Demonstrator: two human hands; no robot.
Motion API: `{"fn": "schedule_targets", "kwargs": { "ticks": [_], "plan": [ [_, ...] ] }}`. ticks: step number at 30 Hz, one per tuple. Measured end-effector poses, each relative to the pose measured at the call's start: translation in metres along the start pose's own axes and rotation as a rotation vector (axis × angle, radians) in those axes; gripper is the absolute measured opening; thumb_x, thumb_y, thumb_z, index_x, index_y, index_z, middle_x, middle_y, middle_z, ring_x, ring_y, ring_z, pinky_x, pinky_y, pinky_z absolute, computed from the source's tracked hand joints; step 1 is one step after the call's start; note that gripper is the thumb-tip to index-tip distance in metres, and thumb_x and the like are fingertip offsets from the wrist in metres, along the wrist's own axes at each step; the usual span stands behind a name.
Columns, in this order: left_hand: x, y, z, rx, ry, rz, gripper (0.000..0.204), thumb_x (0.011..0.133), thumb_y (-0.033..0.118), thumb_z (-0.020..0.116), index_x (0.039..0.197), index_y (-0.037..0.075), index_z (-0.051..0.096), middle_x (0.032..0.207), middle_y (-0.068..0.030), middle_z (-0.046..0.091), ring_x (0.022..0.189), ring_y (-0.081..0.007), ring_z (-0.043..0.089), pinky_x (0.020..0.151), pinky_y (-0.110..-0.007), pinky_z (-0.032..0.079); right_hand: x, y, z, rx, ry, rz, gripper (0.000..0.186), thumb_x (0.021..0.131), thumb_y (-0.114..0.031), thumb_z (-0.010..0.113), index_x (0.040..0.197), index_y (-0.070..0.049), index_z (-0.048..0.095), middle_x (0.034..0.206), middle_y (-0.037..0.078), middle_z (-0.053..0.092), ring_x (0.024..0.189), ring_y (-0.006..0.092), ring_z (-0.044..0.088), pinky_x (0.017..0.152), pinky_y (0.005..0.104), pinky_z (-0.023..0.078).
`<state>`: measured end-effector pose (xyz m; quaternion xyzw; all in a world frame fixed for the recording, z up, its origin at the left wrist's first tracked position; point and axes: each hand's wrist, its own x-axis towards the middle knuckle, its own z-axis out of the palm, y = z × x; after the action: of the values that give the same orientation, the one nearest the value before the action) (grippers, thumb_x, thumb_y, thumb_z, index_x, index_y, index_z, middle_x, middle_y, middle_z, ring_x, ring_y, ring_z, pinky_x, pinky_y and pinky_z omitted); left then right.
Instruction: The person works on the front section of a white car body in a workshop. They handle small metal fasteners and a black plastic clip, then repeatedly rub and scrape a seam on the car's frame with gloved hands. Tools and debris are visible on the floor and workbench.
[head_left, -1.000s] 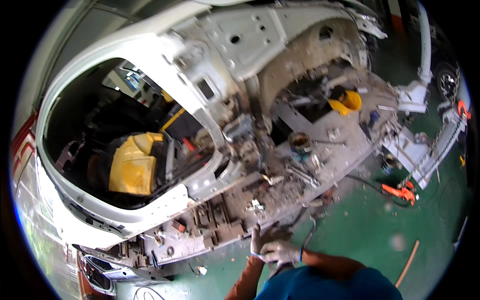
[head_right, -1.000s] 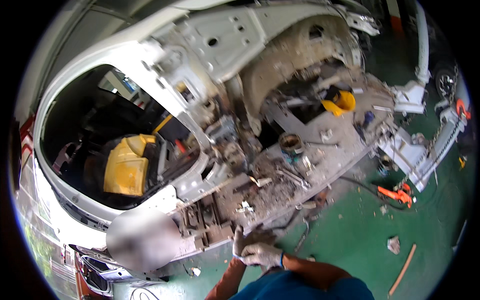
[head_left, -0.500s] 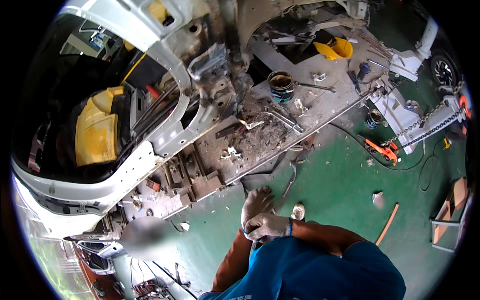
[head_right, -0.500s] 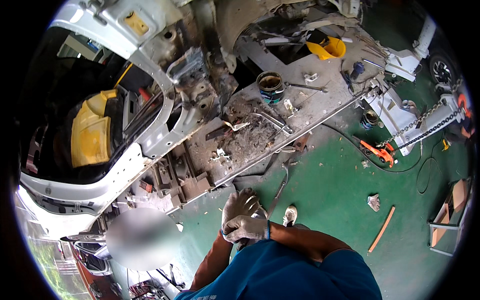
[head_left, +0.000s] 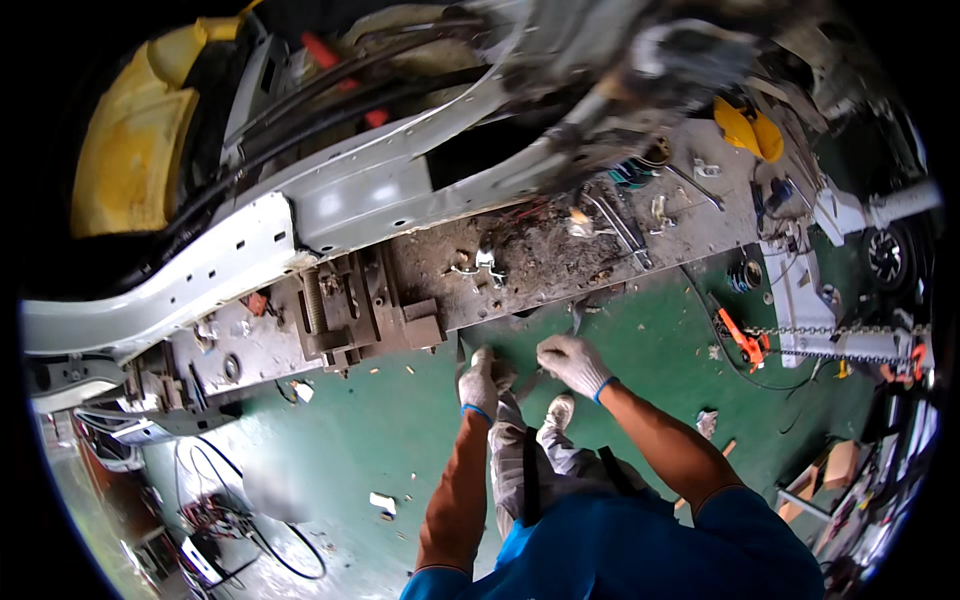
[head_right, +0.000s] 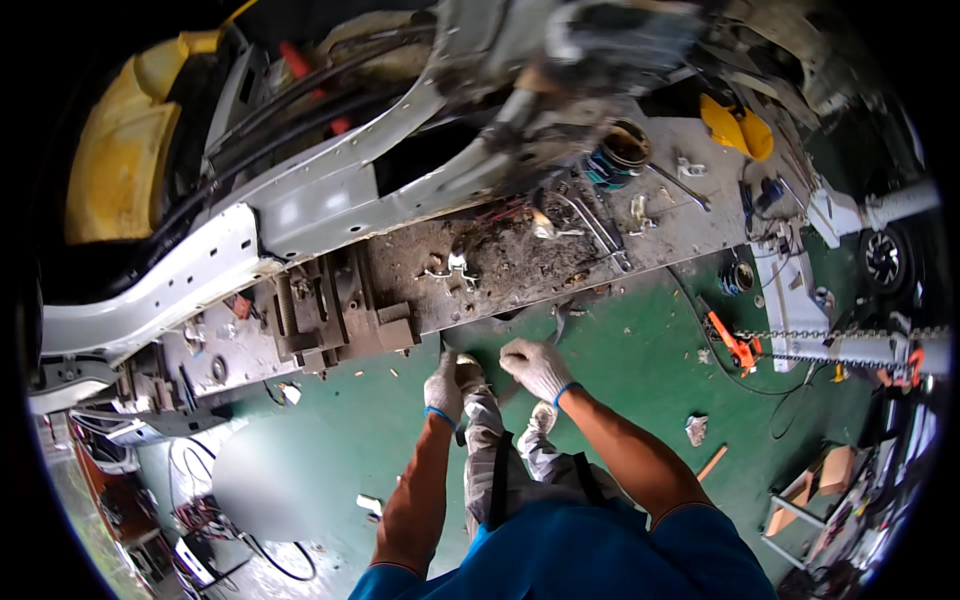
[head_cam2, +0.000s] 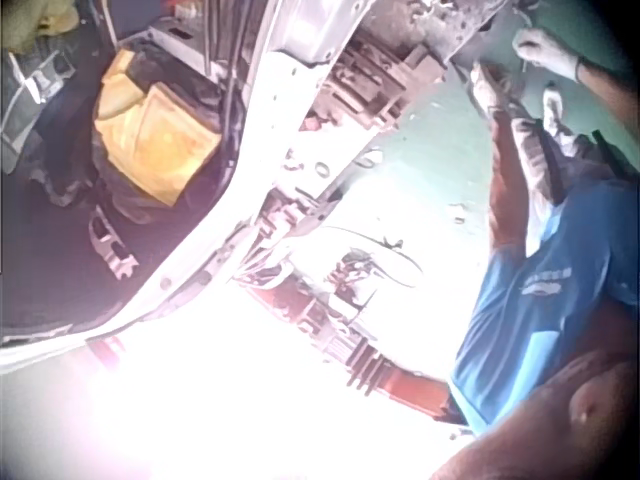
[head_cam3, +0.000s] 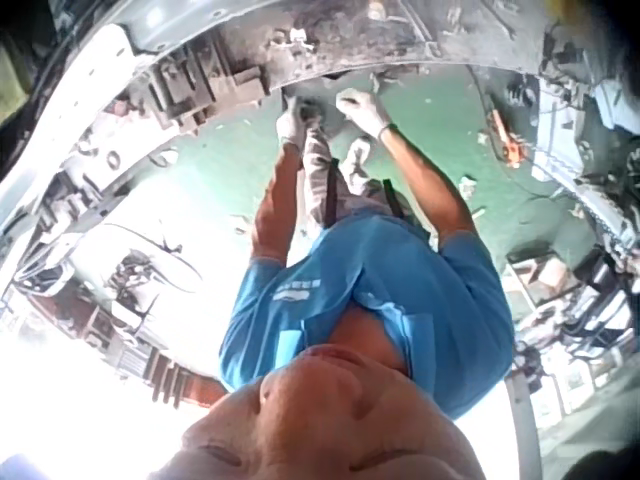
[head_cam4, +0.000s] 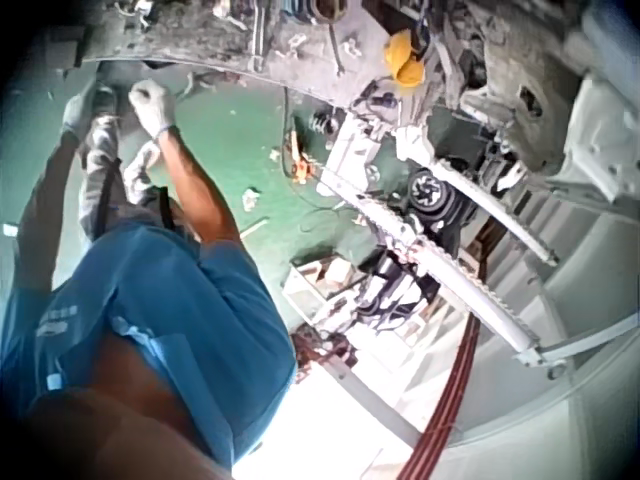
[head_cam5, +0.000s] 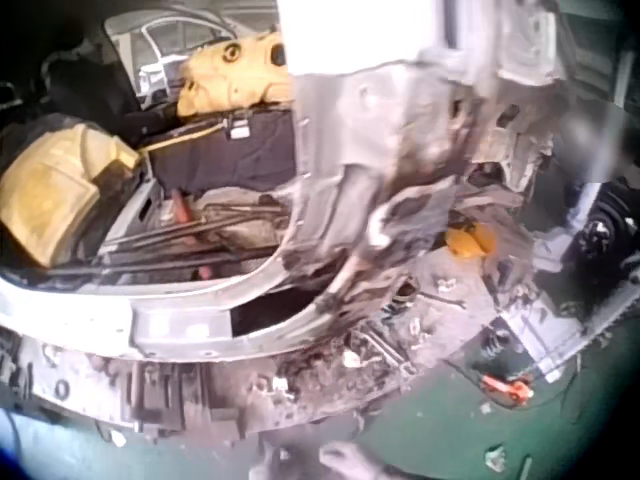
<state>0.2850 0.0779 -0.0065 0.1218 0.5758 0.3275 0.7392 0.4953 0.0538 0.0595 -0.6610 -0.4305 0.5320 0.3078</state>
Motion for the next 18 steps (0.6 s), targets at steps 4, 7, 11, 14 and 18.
{"fn": "schedule_targets", "kwargs": {
  "ticks": [4, 7, 11, 14, 18],
  "plan": [
    [0.039, 0.012, -0.026, -0.529, -0.156, -0.14, 0.058, 0.105, 0.06, 0.051, 0.137, 0.012, 0.06, 0.114, -0.0189, 0.074, 0.099, -0.0362, 0.072, 0.091, -0.049, 0.056, 0.057, 0.006, 0.033, -0.282, -0.027, 0.033, 0.024, 0.091, -0.028, 0.072, 0.102, -0.008, 0.075, 0.097, 0.016, 0.076, 0.085, 0.0325, 0.074, 0.076, 0.0414, 0.057],
    [0.032, 0.048, -0.002, -0.626, -0.261, -0.067, 0.059, 0.105, 0.056, 0.052, 0.149, 0.016, 0.049, 0.119, -0.0214, 0.072, 0.103, -0.0383, 0.072, 0.094, -0.051, 0.056, 0.091, 0.032, 0.058, -0.422, 0.099, 0.043, 0.024, 0.091, -0.027, 0.07, 0.105, -0.008, 0.073, 0.102, 0.018, 0.075, 0.096, 0.0403, 0.071, 0.081, 0.0472, 0.057],
    [0.066, 0.042, -0.013, -0.306, -0.029, 0.048, 0.048, 0.104, 0.034, 0.065, 0.145, 0.011, 0.055, 0.118, -0.0194, 0.072, 0.096, -0.0279, 0.074, 0.084, -0.041, 0.061, 0.139, 0.061, 0.081, -0.62, 0.279, -0.056, 0.022, 0.093, -0.027, 0.068, 0.105, -0.01, 0.07, 0.098, 0.019, 0.073, 0.09, 0.0413, 0.071, 0.078, 0.0496, 0.057],
    [0.105, 0.028, -0.02, 0.048, 0.163, 0.257, 0.027, 0.098, 0.012, 0.07, 0.123, 0.003, 0.071, 0.11, -0.0122, 0.074, 0.089, -0.0175, 0.072, 0.078, -0.032, 0.06, 0.179, 0.064, 0.088, -0.748, 0.374, -0.096, 0.027, 0.09, -0.027, 0.072, 0.113, -0.012, 0.07, 0.101, 0.019, 0.073, 0.09, 0.041, 0.071, 0.077, 0.0488, 0.057],
    [0.138, 0.051, -0.008, 0.893, 0.312, 0.609, 0.039, 0.09, 0.01, 0.07, 0.129, 0.008, 0.069, 0.111, -0.0164, 0.072, 0.098, -0.0274, 0.072, 0.084, -0.037, 0.059, 0.209, 0.064, 0.087, -0.846, 0.334, -0.058, 0.031, 0.088, -0.025, 0.074, 0.116, -0.014, 0.069, 0.106, 0.017, 0.072, 0.09, 0.0406, 0.07, 0.077, 0.0511, 0.057]
  ]
}}
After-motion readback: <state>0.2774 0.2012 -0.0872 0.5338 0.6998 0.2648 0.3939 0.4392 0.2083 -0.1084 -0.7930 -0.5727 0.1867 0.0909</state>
